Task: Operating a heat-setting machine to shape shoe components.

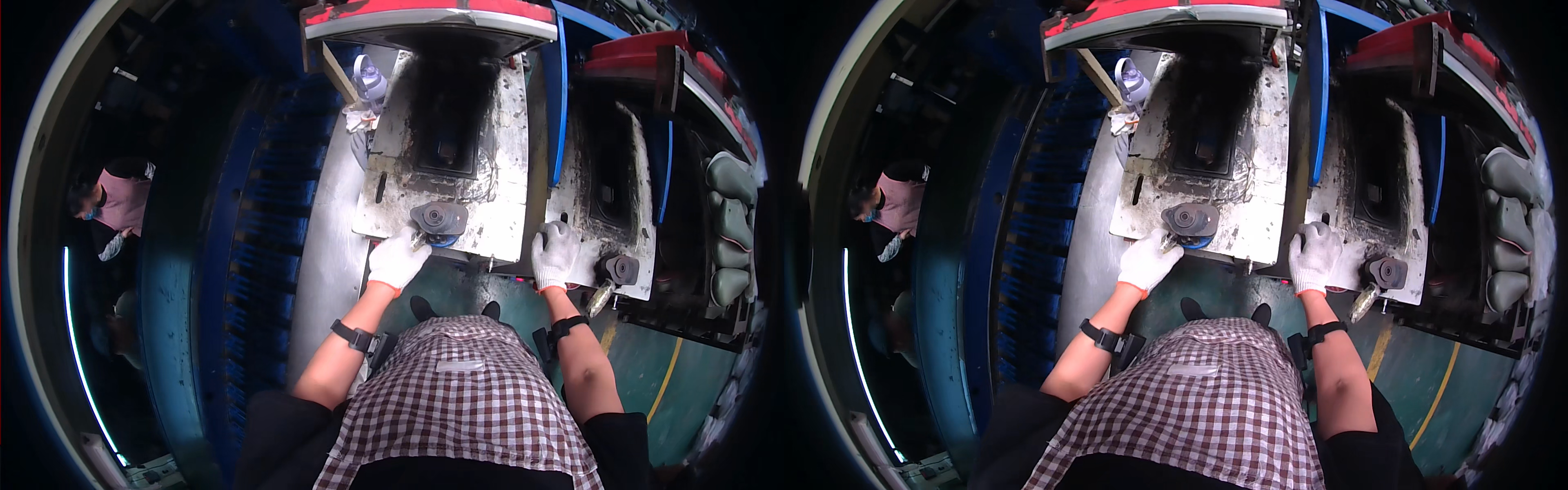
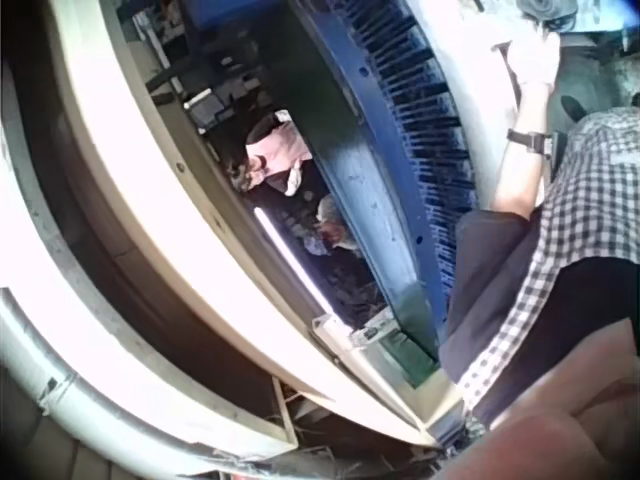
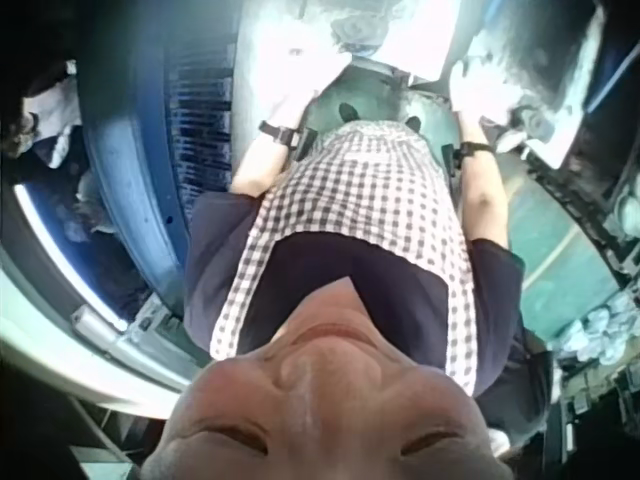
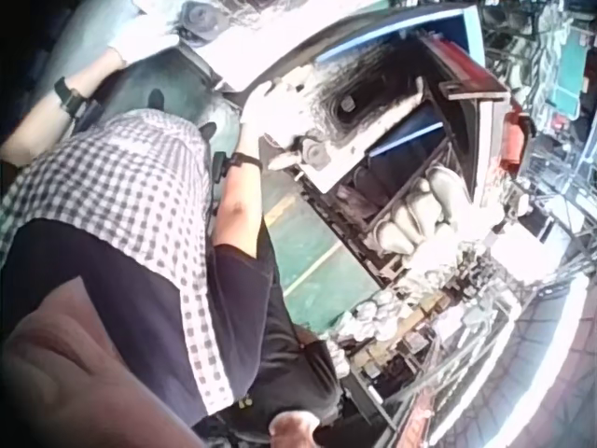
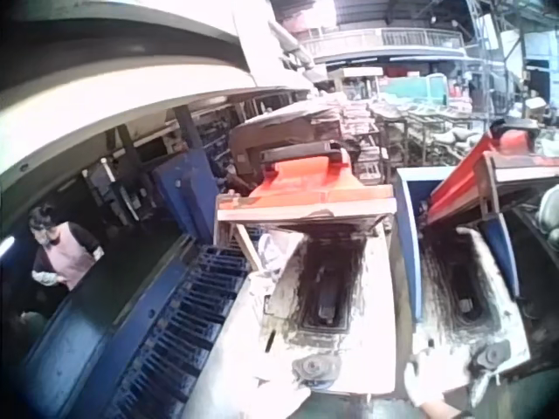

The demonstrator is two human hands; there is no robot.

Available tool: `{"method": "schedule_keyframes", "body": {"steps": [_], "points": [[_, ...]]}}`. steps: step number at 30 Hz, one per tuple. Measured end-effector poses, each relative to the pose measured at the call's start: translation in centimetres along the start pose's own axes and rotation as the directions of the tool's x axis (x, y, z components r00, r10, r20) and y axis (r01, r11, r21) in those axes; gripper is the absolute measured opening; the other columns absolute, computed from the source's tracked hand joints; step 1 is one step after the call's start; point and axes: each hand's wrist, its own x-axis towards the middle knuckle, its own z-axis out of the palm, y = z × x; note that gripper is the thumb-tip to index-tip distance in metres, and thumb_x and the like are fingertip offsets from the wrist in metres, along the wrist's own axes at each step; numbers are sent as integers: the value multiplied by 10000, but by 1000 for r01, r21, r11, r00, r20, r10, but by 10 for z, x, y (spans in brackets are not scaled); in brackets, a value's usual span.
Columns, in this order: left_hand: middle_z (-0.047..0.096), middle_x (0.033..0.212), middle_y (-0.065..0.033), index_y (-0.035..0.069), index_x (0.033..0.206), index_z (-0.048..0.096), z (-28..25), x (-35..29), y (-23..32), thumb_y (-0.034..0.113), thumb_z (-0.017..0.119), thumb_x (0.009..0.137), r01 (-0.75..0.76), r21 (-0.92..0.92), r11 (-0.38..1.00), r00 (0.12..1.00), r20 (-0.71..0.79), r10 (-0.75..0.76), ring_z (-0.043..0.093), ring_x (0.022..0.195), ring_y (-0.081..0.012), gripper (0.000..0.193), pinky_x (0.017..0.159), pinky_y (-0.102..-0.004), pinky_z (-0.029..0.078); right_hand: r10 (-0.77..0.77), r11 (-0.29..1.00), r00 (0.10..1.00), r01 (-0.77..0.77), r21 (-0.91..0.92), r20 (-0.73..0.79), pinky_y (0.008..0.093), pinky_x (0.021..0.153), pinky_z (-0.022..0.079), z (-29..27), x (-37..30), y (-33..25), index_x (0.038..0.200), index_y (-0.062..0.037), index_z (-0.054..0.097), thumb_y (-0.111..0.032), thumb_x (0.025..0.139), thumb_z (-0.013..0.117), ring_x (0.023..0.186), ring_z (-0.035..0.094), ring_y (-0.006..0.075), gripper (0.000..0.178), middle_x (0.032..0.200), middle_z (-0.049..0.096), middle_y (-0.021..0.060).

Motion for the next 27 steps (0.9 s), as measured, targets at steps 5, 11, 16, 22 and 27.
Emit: {"method": "schedule_keyframes", "body": {"steps": [5, 11, 16, 22, 27], "points": [[745, 933, -206, 63, 982, 641, 20, 10, -2, 340, 685, 909, -52, 121, 991, 988, -138, 69, 725, 870, -414, 290, 789, -520, 563, -6, 999, 1000, 5, 32, 27, 486, 919, 498, -3, 2, 0, 962, -134, 744, -186, 823, 755, 1019, 637, 353, 149, 1071, 697, 108], [733, 862, -194, 91, 957, 663, 17, 8, 3, 321, 683, 899, -16, 107, 994, 981, -190, 36, 723, 828, -416, 238, 753, -511, 575, -72, 995, 997, 73, 65, -19, 507, 911, 498, -5, 2, 0, 991, -101, 736, -177, 840, 724, 1002, 643, 374, 169, 1049, 698, 144], [738, 899, -169, 120, 977, 677, 18, 8, 2, 317, 673, 900, -30, 76, 997, 976, -213, 46, 728, 853, -390, 212, 760, -495, 571, -88, 993, 996, 86, 80, 28, 494, 918, 517, -2, 2, 4, 992, -62, 734, -150, 845, 709, 1016, 661, 367, 172, 1065, 711, 147], [739, 970, -190, 108, 1068, 678, 15, 9, -3, 333, 662, 886, -9, 58, 998, 987, -158, 18, 723, 920, -409, 289, 815, -523, 562, -93, 994, 993, 89, 65, 74, 484, 945, 515, -1, 6, 2, 1003, -53, 738, -151, 863, 698, 1054, 658, 358, 176, 1084, 712, 141], [731, 1049, -233, 71, 1090, 657, 3, 10, -2, 363, 651, 886, -8, -68, 998, 1000, 4, 8, 703, 1007, -438, 357, 893, -538, 547, -125, 992, 991, 124, 21, 45, 483, 939, 517, 5, 1, 9, 1011, -49, 734, -145, 872, 699, 1046, 655, 372, 173, 1085, 707, 155]]}}
